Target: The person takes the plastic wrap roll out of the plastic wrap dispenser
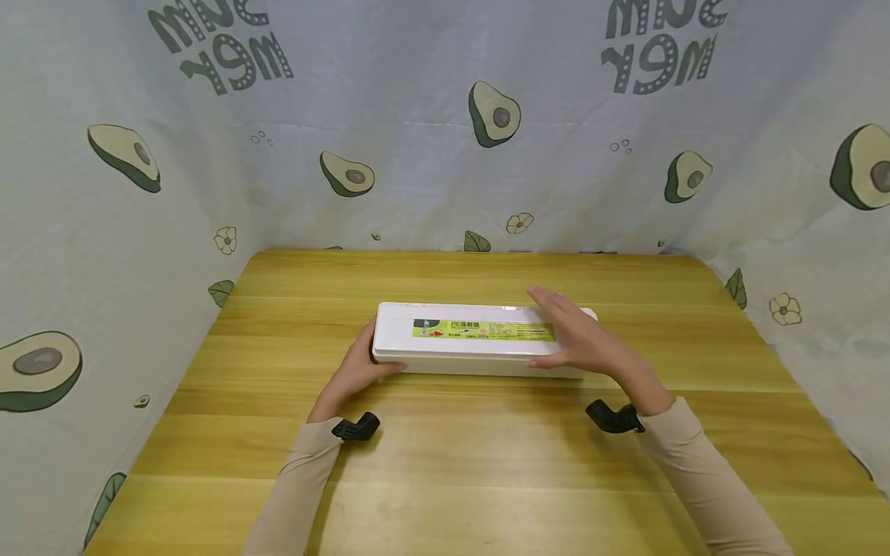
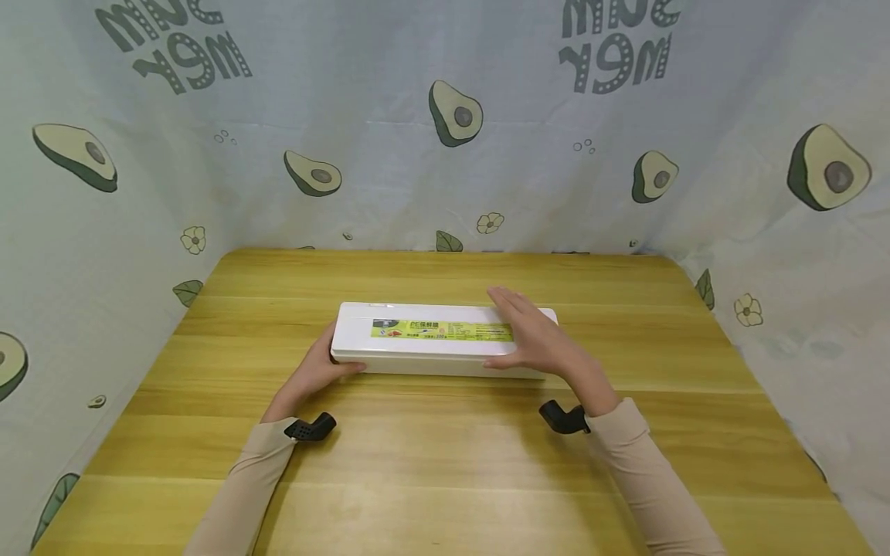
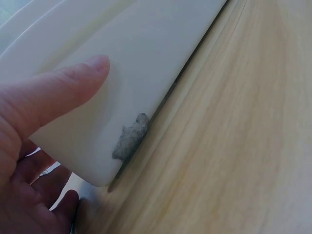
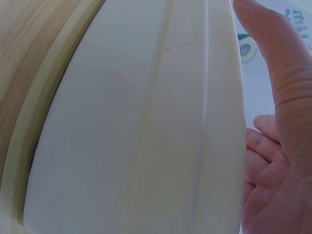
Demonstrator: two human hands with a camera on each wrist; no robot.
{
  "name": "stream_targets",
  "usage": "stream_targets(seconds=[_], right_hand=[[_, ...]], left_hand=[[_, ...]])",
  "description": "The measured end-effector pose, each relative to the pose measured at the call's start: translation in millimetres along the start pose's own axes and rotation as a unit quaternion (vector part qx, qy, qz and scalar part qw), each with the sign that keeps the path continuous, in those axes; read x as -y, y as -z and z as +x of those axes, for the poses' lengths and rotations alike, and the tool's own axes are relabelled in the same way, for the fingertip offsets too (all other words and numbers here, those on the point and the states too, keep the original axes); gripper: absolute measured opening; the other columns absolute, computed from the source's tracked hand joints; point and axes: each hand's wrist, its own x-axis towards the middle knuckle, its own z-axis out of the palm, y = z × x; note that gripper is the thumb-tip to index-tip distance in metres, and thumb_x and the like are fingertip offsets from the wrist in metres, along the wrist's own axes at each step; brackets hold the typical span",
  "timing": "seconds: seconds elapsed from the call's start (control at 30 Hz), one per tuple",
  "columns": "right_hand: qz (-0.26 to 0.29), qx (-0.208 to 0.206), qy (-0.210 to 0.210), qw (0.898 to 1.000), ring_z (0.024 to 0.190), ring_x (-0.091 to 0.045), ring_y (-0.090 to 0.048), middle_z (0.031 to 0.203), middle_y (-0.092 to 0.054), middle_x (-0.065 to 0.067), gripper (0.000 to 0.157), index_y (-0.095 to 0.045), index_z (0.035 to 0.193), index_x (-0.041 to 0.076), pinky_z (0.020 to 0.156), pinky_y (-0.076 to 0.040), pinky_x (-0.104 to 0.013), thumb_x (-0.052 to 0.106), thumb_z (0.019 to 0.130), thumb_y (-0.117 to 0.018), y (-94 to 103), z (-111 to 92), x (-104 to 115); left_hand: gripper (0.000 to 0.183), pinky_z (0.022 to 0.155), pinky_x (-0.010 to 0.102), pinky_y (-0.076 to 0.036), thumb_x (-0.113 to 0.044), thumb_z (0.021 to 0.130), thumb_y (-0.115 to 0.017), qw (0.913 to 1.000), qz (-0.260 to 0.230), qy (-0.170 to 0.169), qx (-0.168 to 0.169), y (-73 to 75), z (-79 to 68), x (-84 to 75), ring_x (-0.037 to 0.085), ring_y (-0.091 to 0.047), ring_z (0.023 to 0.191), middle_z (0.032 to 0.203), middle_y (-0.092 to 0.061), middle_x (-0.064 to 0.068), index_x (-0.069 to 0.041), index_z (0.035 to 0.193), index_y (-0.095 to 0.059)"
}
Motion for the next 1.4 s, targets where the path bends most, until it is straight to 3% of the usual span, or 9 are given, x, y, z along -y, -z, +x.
stream_targets(seconds=[0.43, 0.73, 1.03, 1.4], right_hand=[[0.022, -0.004, 0.007, 1.000, 0.142, -0.039, -0.021, 0.156, -0.022, -0.017, 0.112, -0.017, 0.151, 0.013, 0.110, -0.025, -0.058, 0.049, 0.067, -0.080, -3.9, 5, 4], [0.029, -0.003, 0.023, 0.999, 0.143, -0.038, -0.020, 0.155, -0.022, -0.016, 0.110, -0.019, 0.150, 0.008, 0.112, -0.022, -0.057, 0.048, 0.067, -0.080, -8.2, 6, 7], [0.007, -0.008, 0.042, 0.999, 0.141, -0.037, -0.025, 0.153, -0.027, -0.017, 0.109, -0.023, 0.149, 0.006, 0.112, -0.024, -0.055, 0.047, 0.066, -0.081, -11.4, 12, 9], [-0.006, -0.020, 0.074, 0.997, 0.139, -0.036, -0.028, 0.151, -0.032, -0.015, 0.107, -0.026, 0.148, 0.008, 0.110, -0.028, -0.054, 0.050, 0.066, -0.080, -15.0, 19, 12]], left_hand=[[0.100, 0.114, 0.053, -0.022, -0.001, 0.073, -0.077, 1.0000, 0.004, -0.002, 0.006, 0.6, 4.5, -0.7, 0.037, -0.029, 0.139, 0.151, -0.030, 0.019, -0.008, 0.151, -0.015], [0.105, 0.114, 0.052, -0.023, -0.005, 0.071, -0.080, 0.9998, 0.006, -0.019, 0.002, 0.5, 16.1, 30.8, 0.033, -0.031, 0.138, 0.152, -0.030, 0.013, -0.018, 0.152, -0.013], [0.104, 0.115, 0.052, -0.021, 0.000, 0.072, -0.077, 0.9999, -0.009, 0.001, 0.007, 0.0, 5.4, 5.1, 0.036, -0.027, 0.139, 0.152, -0.027, 0.019, -0.009, 0.152, -0.011], [0.102, 0.114, 0.052, -0.022, 0.001, 0.073, -0.076, 0.9998, -0.017, 0.007, 0.005, 0.2, 4.2, 5.6, 0.036, -0.027, 0.140, 0.153, -0.027, 0.018, -0.009, 0.152, -0.011]])
